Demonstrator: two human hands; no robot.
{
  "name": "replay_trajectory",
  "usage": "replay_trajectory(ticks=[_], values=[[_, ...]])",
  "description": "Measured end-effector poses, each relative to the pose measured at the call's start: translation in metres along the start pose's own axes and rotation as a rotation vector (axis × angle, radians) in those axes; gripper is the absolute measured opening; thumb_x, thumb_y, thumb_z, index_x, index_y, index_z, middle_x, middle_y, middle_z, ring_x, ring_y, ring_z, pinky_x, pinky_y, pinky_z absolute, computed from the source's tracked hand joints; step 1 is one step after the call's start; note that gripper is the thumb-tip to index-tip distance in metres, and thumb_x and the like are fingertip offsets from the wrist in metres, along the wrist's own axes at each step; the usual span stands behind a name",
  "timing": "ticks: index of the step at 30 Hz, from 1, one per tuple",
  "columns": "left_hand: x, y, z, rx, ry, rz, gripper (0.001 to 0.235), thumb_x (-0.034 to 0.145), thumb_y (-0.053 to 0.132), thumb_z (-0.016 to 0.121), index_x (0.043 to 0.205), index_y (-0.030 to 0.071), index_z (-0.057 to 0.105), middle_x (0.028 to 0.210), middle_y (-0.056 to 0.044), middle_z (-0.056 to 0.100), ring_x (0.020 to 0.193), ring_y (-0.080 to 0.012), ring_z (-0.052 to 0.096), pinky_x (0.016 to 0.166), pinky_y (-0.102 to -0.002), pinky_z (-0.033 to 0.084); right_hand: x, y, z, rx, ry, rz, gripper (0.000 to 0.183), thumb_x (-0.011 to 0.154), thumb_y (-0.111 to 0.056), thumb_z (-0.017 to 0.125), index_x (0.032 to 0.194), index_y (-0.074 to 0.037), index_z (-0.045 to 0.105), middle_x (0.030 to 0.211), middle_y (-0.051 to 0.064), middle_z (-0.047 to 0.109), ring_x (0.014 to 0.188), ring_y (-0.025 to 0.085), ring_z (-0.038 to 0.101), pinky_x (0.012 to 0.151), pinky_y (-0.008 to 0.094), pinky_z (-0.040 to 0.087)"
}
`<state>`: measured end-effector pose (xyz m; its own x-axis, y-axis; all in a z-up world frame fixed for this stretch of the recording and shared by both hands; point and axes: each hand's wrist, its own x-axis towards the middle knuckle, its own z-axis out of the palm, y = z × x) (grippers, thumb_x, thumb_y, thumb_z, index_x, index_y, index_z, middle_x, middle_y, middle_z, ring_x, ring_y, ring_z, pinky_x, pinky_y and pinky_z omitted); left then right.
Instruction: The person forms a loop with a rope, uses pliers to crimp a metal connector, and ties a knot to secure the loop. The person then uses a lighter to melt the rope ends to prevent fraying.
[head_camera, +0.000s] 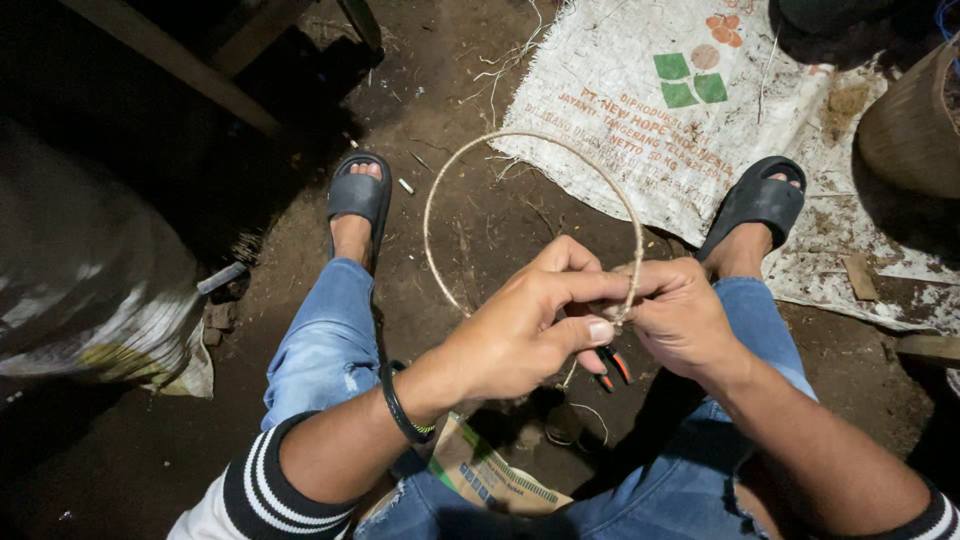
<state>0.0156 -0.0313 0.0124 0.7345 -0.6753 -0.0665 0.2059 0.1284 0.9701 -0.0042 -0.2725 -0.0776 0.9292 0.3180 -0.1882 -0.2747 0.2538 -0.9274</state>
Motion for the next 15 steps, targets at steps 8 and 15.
replay_trajectory(ticks=[8, 15], values=[[-0.002, 0.005, -0.001, 0.057, 0.011, -0.028, 0.042, 0.095, -0.005, 0.058, 0.136, 0.004, 0.064, 0.113, -0.008, 0.047, 0.079, -0.0146, 0.069, 0.072, -0.025, 0.061, -0.003, -0.009, -0.001, -0.286, 0.036, -0.094, 0.011, 0.09, 0.0, 0.076, 0.1, 0.003, 0.078, 0.09, 0.003, 0.074, 0.081, 0.008, 0.066, 0.074, 0.024, 0.054], [-0.001, 0.0, -0.003, 0.048, 0.002, -0.006, 0.04, 0.095, -0.006, 0.058, 0.133, 0.002, 0.066, 0.111, -0.009, 0.048, 0.079, -0.0151, 0.069, 0.072, -0.027, 0.06, -0.002, -0.024, 0.011, -0.374, -0.024, 0.018, 0.023, 0.089, -0.006, 0.075, 0.111, 0.002, 0.078, 0.09, 0.003, 0.076, 0.082, 0.008, 0.068, 0.074, 0.025, 0.055]])
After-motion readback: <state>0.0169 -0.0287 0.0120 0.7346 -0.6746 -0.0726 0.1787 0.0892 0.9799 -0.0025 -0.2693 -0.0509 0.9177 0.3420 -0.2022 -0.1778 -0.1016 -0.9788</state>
